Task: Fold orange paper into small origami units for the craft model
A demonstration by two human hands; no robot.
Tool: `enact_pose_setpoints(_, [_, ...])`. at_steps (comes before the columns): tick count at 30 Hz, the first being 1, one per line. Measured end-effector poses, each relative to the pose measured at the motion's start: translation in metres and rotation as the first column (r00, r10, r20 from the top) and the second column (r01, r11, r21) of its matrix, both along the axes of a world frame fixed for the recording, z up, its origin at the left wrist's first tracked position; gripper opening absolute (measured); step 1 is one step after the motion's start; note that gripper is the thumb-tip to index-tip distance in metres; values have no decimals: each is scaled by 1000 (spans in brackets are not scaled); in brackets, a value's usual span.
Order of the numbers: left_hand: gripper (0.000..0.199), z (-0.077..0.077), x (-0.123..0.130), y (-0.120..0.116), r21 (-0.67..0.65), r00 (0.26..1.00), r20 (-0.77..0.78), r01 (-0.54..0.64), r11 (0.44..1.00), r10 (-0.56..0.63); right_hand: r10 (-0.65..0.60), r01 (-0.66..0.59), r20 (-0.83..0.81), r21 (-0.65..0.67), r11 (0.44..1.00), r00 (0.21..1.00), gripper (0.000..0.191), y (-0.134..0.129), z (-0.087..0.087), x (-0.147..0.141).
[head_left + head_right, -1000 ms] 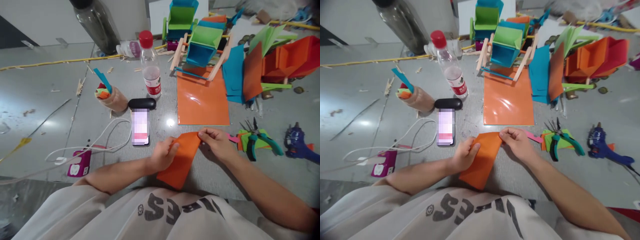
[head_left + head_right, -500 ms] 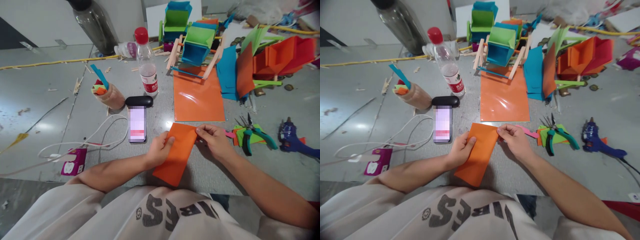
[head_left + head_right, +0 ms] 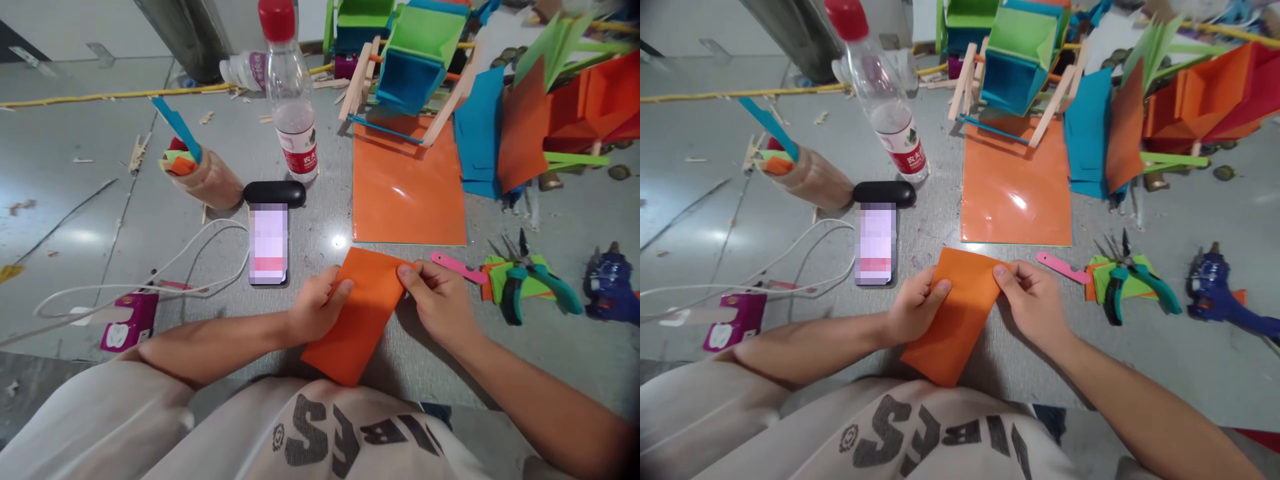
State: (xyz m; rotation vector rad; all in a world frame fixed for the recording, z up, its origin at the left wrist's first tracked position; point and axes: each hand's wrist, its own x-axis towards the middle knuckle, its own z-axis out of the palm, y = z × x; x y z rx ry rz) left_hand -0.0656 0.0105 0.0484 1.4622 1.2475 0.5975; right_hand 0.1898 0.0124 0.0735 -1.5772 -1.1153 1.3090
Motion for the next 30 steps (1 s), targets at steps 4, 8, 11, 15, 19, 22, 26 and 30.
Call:
enact_pose_setpoints(4, [42,-1,-1,-2,16,1000,29,0,1000,0,16,-17,-37,-31,999,999,64,-2,4,-3])
enact_pose_setpoints(8, [40,-2,-1,-3,37,997,73,7,999,-9,32,-61,-218,-132,989,975,51,-6,4,-9])
enact_pose_setpoints(11, [42,-3,-2,-4,57,995,100,9,998,-15,41,-82,-232,-168,982,972,54,-9,2,-9])
enact_pose_setpoints(15, [47,-6,-3,-4,66,996,84,3,998,-9,35,-52,-135,-130,990,990,62,-10,-1,-4])
enact_pose_setpoints(19, [46,-7,-3,-4,84,996,94,3,996,-11,26,-27,-21,-38,999,999,73,-8,3,-3])
enact_pose_setpoints(22, [45,-4,-2,-3,80,992,128,7,997,-17,33,-33,52,-1,999,998,79,-8,5,-3])
enact_pose_setpoints(26, [40,1,-1,-2,20,987,160,12,1000,-15,46,-46,111,-3,999,993,80,-8,5,0])
enact_pose_setpoints(30, [39,5,1,-3,-23,987,160,-7,1000,10,92,-92,4,-63,994,996,68,-8,0,8])
